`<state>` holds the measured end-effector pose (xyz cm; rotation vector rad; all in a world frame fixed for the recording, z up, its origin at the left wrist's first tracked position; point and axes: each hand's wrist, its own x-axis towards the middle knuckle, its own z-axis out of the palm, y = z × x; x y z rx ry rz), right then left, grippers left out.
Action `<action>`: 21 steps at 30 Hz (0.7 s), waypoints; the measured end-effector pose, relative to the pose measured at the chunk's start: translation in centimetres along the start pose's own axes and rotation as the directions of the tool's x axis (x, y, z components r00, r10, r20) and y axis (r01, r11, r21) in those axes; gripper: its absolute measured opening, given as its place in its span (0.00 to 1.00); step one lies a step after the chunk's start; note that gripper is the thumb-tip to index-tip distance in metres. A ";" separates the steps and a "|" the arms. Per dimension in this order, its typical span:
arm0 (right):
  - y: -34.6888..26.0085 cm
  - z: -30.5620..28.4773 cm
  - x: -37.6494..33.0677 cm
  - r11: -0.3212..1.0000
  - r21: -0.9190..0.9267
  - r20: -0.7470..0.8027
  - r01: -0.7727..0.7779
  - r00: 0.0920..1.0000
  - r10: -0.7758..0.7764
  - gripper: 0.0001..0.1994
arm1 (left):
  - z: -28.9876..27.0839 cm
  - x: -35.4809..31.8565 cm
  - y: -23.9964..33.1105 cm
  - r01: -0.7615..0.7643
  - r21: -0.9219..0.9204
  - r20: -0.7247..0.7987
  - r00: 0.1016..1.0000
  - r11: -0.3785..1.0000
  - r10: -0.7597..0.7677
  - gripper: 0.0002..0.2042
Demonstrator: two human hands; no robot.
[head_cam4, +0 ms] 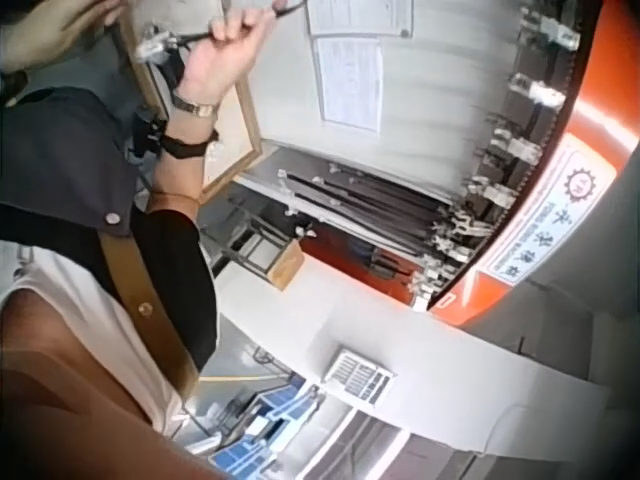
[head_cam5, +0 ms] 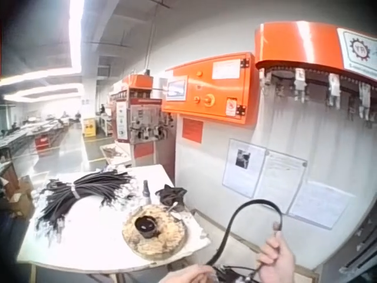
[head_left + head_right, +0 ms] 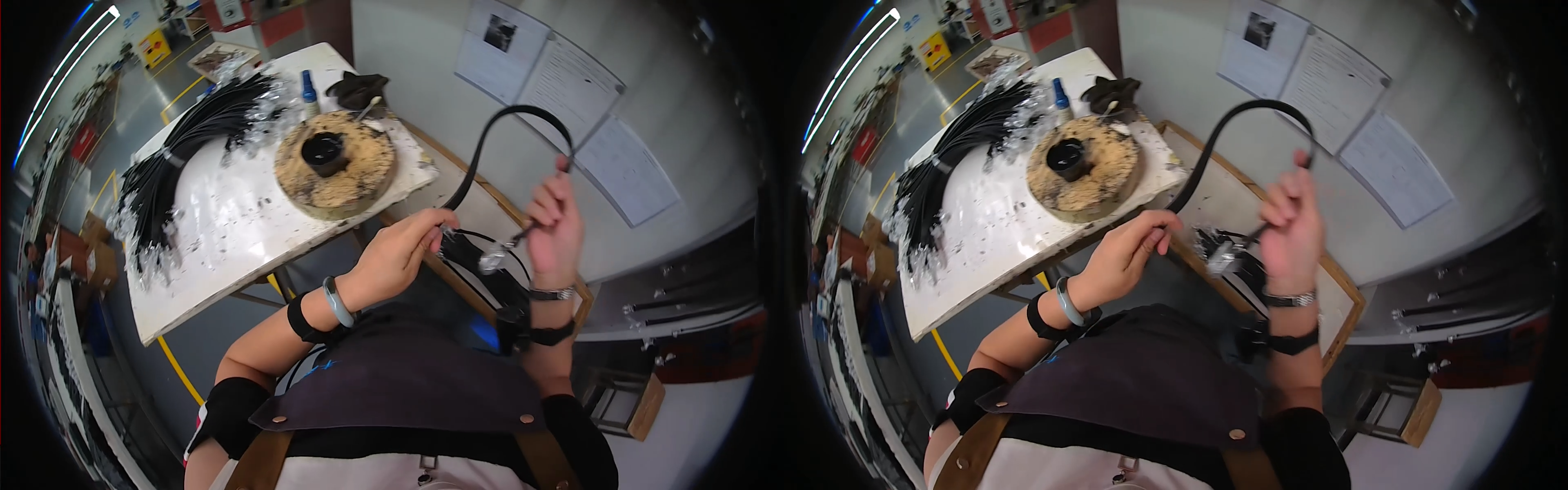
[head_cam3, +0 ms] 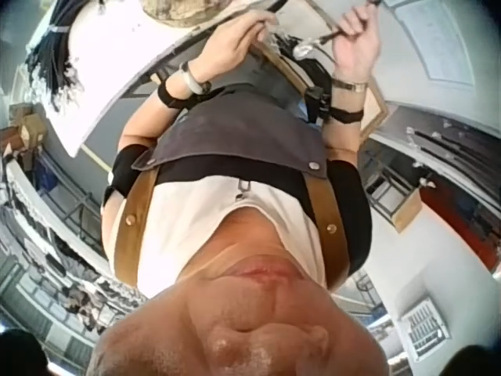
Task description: The user is assembling and hanging cable harnesses in a manufacturing workshop.
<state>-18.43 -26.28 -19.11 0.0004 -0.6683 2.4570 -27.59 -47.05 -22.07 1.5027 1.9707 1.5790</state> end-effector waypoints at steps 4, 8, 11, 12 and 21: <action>0.7 -0.3 0.9 1.000 0.010 -0.021 -0.016 1.000 0.016 0.14 | 2.2 1.9 -0.5 0.070 -0.145 0.022 0.998 0.987 -0.067 0.09; -2.6 -1.5 2.0 0.812 -0.575 -0.059 0.100 0.985 -0.163 0.16 | 0.2 1.6 -0.3 0.357 -0.474 0.101 0.930 0.805 -0.353 0.11; -6.6 -5.0 3.0 0.571 -0.818 -0.099 0.061 0.965 -0.244 0.17 | -2.3 0.4 -1.8 0.429 -0.838 0.302 0.879 0.338 -0.369 0.12; -7.9 -6.4 3.2 0.530 -0.848 -0.137 -0.019 0.973 -0.185 0.17 | -2.8 0.0 -2.4 0.409 -0.887 0.324 0.882 0.215 -0.342 0.12; -10.4 -13.3 1.4 0.490 -0.860 -0.140 -0.141 0.989 0.039 0.17 | -3.3 -0.3 -2.2 0.539 -0.538 0.218 0.832 0.648 -0.510 0.15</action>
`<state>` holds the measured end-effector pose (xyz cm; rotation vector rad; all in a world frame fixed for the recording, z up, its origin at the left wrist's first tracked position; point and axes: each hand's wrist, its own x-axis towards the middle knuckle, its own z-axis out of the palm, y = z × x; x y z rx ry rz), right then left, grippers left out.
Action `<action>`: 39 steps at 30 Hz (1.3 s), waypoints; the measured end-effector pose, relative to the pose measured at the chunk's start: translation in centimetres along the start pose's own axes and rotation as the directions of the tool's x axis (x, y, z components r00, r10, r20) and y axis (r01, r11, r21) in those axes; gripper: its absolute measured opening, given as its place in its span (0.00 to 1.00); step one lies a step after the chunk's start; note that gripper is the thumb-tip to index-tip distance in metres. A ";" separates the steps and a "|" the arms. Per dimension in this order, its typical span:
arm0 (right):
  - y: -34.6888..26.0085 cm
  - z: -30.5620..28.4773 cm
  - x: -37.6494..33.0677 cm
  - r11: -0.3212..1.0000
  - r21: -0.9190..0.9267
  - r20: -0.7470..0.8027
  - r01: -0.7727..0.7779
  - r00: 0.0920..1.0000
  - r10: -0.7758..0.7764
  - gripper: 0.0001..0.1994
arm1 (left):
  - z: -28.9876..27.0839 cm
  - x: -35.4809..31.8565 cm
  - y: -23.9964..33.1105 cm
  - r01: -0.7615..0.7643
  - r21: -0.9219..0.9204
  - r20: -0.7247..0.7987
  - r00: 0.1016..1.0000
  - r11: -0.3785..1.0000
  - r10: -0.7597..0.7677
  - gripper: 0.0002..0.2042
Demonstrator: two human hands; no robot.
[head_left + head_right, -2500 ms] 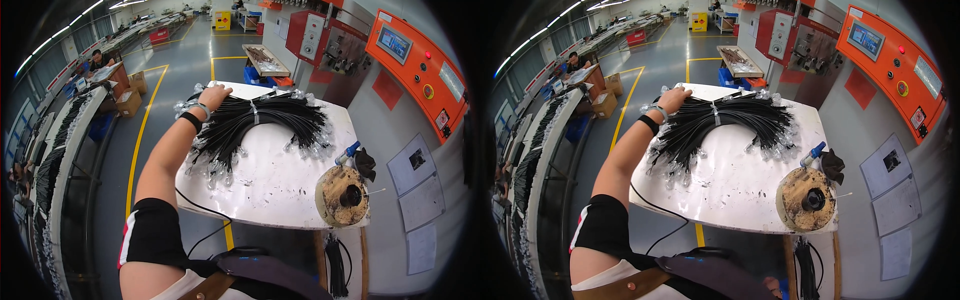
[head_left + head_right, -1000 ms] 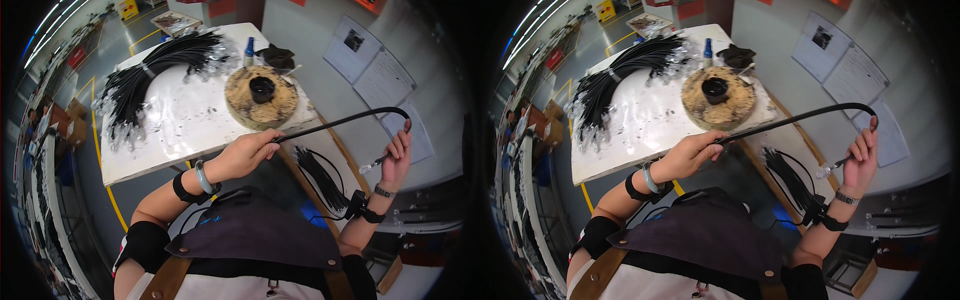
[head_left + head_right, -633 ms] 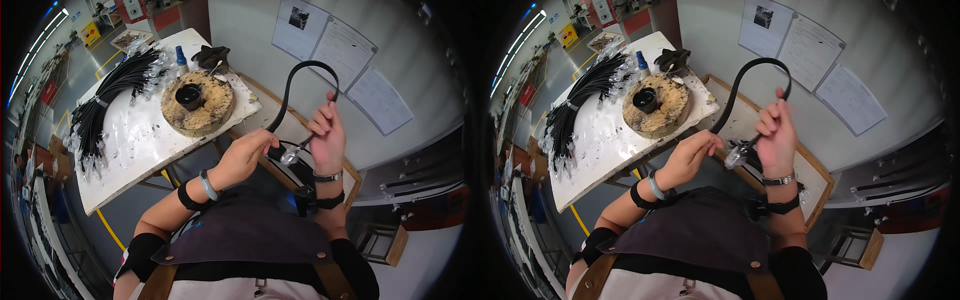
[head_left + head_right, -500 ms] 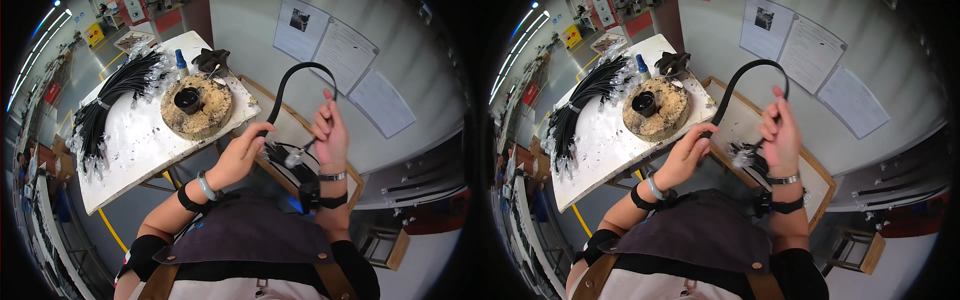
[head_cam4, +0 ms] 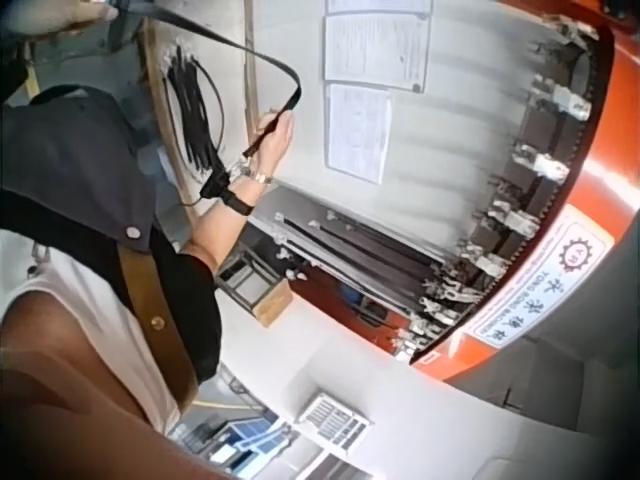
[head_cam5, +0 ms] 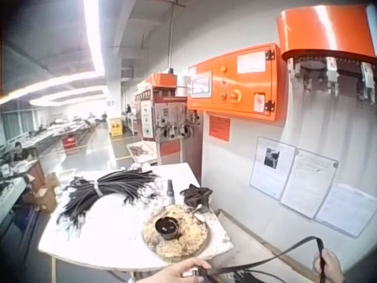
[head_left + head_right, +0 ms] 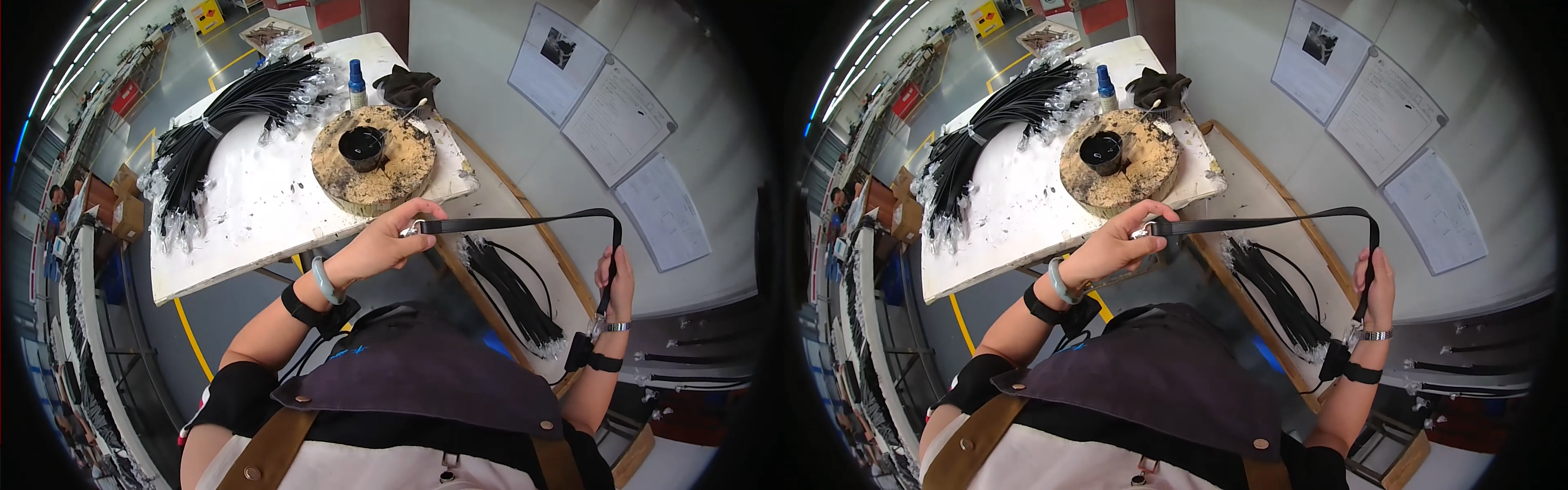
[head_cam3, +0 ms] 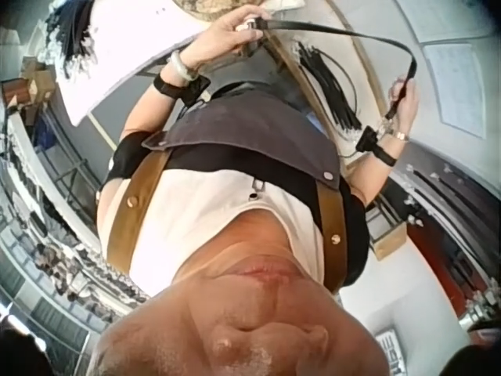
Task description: The user is assembling and hanging cable harnesses in a manufacturing workshop.
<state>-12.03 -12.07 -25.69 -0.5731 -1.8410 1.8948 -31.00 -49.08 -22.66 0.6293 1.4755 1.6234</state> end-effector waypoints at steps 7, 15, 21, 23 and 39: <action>-1.5 0.1 -1.6 0.456 0.870 0.313 -0.188 0.925 -0.215 0.16 | -1.1 0.9 -1.0 -0.306 0.660 0.103 0.942 0.686 0.321 0.14; -5.0 4.9 -1.6 0.392 0.888 -0.121 0.239 0.945 -0.303 0.12 | 1.5 1.0 -1.5 -0.221 0.717 0.059 0.964 0.661 0.258 0.14; -4.0 15.4 -0.5 0.496 0.820 -0.219 0.286 0.957 -0.191 0.10 | 5.5 3.1 -3.0 -0.339 0.207 0.147 0.938 0.918 0.314 0.12; -3.4 17.5 -0.4 0.544 0.766 -0.279 0.343 0.939 -0.200 0.10 | 6.3 3.6 -3.3 -0.380 0.191 0.152 0.922 0.905 0.355 0.10; -1.2 14.8 2.0 0.407 0.900 -0.077 0.157 0.975 -0.206 0.07 | 1.4 -0.5 -3.3 -0.411 0.818 0.132 0.815 0.403 0.565 0.06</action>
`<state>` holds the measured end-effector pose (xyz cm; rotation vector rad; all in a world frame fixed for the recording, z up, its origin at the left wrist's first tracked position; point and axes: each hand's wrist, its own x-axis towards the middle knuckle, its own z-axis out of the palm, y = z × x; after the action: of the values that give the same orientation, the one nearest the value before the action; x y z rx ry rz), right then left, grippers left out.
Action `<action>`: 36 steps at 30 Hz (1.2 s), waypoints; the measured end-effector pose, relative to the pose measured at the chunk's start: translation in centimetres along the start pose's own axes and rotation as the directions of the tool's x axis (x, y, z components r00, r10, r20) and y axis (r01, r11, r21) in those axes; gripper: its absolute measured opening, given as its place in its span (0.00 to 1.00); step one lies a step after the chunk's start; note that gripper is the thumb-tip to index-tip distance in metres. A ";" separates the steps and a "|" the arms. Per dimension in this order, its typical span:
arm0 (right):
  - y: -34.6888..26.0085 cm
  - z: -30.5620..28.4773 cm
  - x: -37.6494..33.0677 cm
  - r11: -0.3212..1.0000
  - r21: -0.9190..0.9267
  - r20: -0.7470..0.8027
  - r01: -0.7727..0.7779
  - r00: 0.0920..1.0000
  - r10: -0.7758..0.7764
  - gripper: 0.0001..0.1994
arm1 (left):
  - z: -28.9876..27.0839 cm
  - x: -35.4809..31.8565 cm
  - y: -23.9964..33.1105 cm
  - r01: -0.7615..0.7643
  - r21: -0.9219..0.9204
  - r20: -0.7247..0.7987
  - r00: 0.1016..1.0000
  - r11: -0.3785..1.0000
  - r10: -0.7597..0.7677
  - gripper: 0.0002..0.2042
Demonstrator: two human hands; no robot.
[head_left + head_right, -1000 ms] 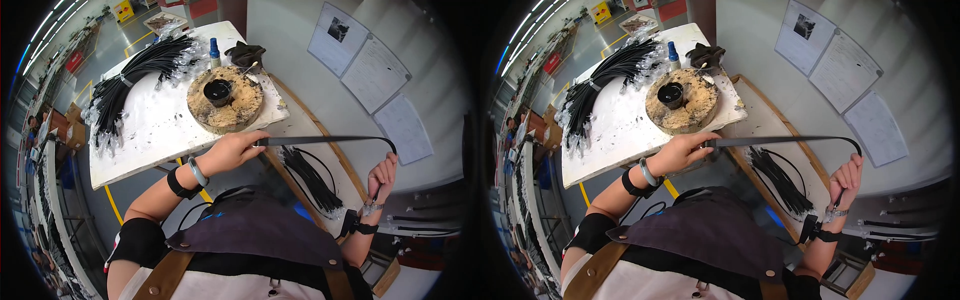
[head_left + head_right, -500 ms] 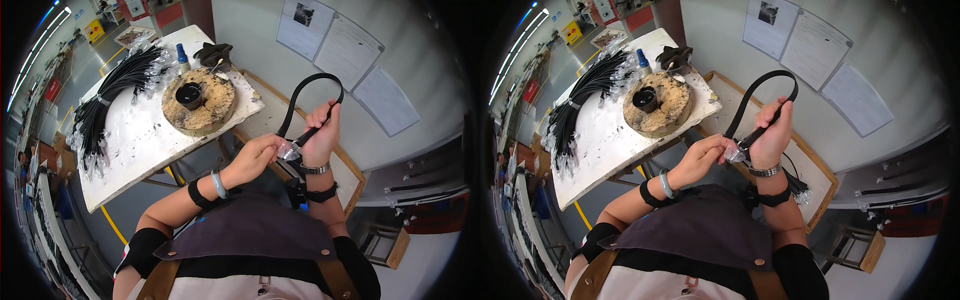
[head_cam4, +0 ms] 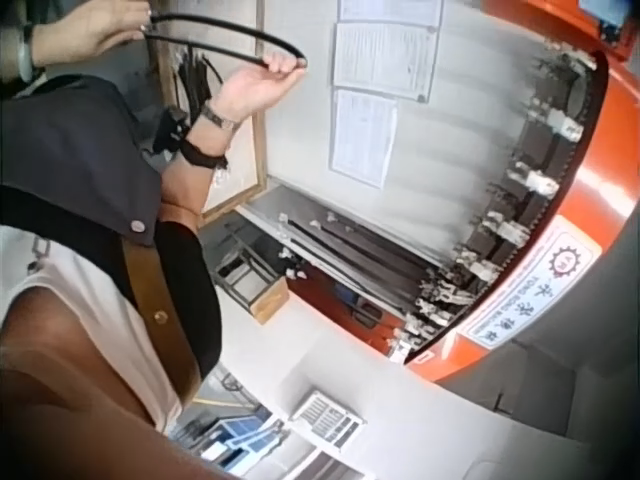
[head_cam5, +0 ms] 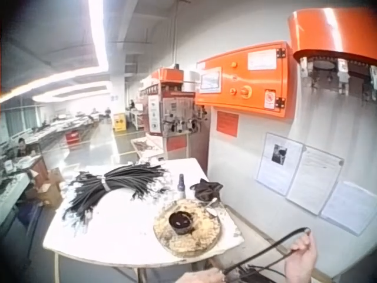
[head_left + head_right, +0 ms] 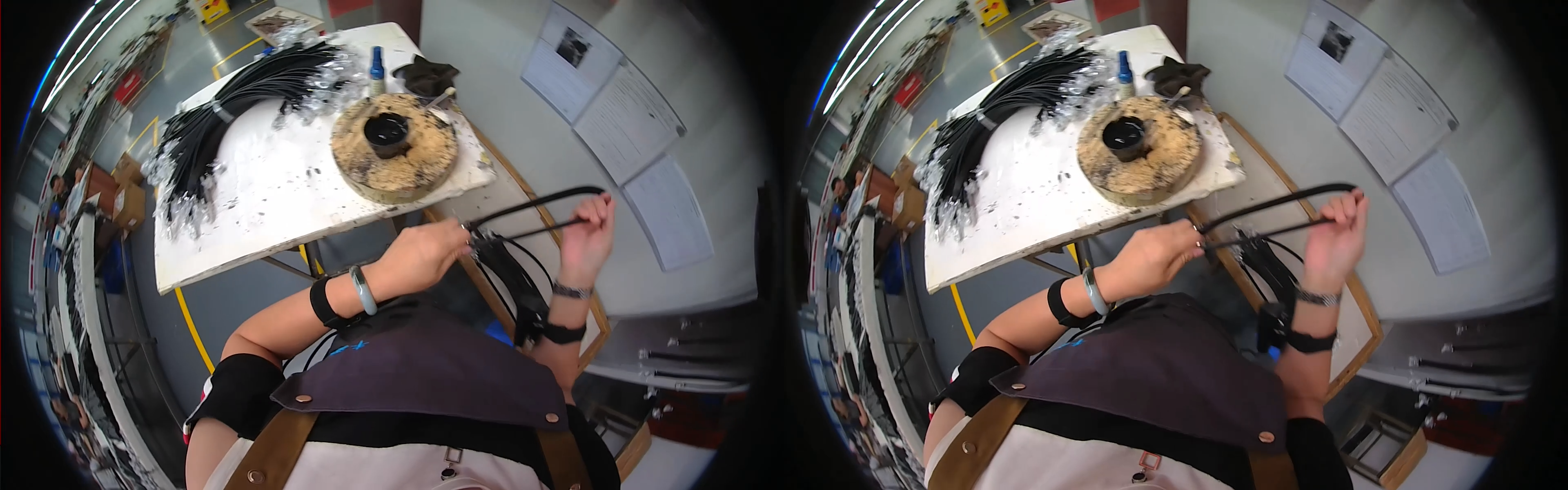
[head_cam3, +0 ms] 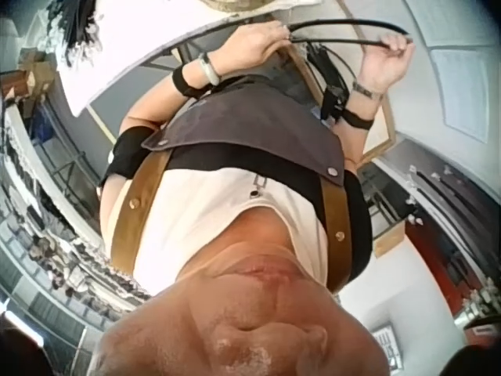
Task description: The user is assembling and hanging cable harnesses in a manufacturing workshop.
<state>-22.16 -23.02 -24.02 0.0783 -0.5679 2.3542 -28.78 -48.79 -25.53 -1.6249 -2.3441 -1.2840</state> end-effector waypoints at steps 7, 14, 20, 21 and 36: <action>1.6 -4.8 -1.1 0.654 -0.683 -0.174 -0.326 0.942 0.288 0.14 | -2.8 -3.1 -1.4 0.052 0.130 0.101 0.993 0.990 -0.065 0.06; 7.3 5.4 3.7 0.237 -0.968 0.204 0.083 0.812 0.547 0.21 | -4.7 -5.7 -3.3 0.069 0.203 0.163 0.981 0.977 -0.103 0.08; 15.4 8.9 7.0 0.445 -0.893 0.227 -0.066 0.788 0.572 0.15 | -5.2 -6.3 -3.2 0.095 0.194 0.177 0.976 0.976 -0.130 0.09; 16.0 9.4 6.8 0.471 -0.882 0.268 -0.002 0.820 0.506 0.15 | -5.4 -6.5 -3.1 0.113 0.190 0.180 0.973 0.975 -0.147 0.09; 12.9 10.5 7.6 0.590 -0.798 0.308 0.124 0.925 0.223 0.14 | -7.4 -6.5 -2.5 0.023 0.307 0.064 0.997 0.951 -0.045 0.07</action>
<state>-37.33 -31.12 -17.84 0.0969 -1.8239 1.8960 -30.85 -58.68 -25.01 -1.5591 -2.4687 -0.8239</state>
